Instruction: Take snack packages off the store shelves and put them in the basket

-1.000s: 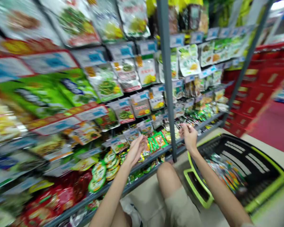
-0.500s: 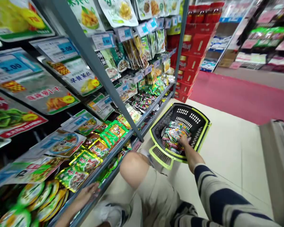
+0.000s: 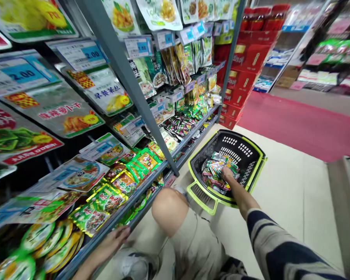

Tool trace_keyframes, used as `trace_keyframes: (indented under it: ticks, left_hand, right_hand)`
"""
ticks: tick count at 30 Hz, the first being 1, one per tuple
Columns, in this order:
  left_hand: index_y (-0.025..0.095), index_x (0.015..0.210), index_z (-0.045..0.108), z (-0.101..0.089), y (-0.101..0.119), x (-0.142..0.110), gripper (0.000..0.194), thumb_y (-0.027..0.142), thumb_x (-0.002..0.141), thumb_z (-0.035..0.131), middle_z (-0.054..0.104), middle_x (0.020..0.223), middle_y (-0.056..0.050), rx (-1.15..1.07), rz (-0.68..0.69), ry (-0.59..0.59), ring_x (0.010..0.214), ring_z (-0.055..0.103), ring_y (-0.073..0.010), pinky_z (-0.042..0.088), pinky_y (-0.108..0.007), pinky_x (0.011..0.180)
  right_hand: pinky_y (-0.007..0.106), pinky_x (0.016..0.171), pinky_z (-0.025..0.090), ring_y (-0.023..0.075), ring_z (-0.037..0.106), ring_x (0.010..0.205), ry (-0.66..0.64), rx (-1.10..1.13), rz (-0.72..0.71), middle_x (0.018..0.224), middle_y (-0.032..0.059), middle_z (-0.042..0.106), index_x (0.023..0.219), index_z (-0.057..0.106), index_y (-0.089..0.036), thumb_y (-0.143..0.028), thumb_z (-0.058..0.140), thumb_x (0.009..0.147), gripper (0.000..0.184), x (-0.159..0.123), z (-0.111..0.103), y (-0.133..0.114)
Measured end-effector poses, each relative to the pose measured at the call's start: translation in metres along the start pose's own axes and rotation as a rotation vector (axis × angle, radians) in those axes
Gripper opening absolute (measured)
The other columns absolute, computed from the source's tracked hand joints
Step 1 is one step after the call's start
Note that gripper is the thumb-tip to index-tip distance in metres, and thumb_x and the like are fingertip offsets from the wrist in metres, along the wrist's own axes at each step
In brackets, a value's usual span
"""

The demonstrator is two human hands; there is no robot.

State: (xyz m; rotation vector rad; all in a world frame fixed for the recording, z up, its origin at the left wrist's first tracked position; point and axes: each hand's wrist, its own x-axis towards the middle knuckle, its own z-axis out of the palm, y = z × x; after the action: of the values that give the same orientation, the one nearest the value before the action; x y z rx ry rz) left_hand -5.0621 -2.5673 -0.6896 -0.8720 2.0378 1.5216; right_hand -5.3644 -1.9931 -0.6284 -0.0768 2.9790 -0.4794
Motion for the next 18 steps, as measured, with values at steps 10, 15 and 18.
trace_keyframes:
  ticks: [10,15,18]
  left_hand:
    - [0.011,0.127,0.074,0.048,0.136,-0.12,0.073,0.072,0.086,0.078,0.074,0.136,-0.023,-0.515,0.563,0.095,0.119,0.076,-0.0366,0.06,-0.049,0.108]
    - [0.019,0.144,0.068,0.087,0.226,-0.178,0.069,0.069,0.096,0.069,0.066,0.152,-0.019,-0.912,0.918,-0.043,0.137,0.067,-0.0359,0.057,-0.05,0.113]
    - [0.022,0.138,0.072,0.076,0.226,-0.195,0.074,0.063,0.079,0.088,0.073,0.143,-0.013,-1.068,0.991,0.191,0.136,0.067,-0.0348,0.055,-0.046,0.116]
  right_hand:
    - [0.041,0.097,0.061,0.0294,0.079,0.103,0.746,0.33,-0.4,0.12,0.016,0.08,0.138,0.072,-0.009,-0.036,0.056,0.103,0.047,-0.035,-0.082,-0.087]
    - [0.046,0.114,0.057,0.0284,0.066,0.138,0.728,0.389,-1.338,0.155,0.0076,0.063,0.166,0.048,-0.033,-0.011,0.066,0.097,0.074,-0.152,-0.114,-0.242]
    - [0.055,0.124,0.049,0.0301,0.053,0.151,0.438,0.457,-1.567,0.165,0.0091,0.052,0.171,0.038,-0.03,-0.013,0.06,0.099,0.077,-0.205,-0.119,-0.312]
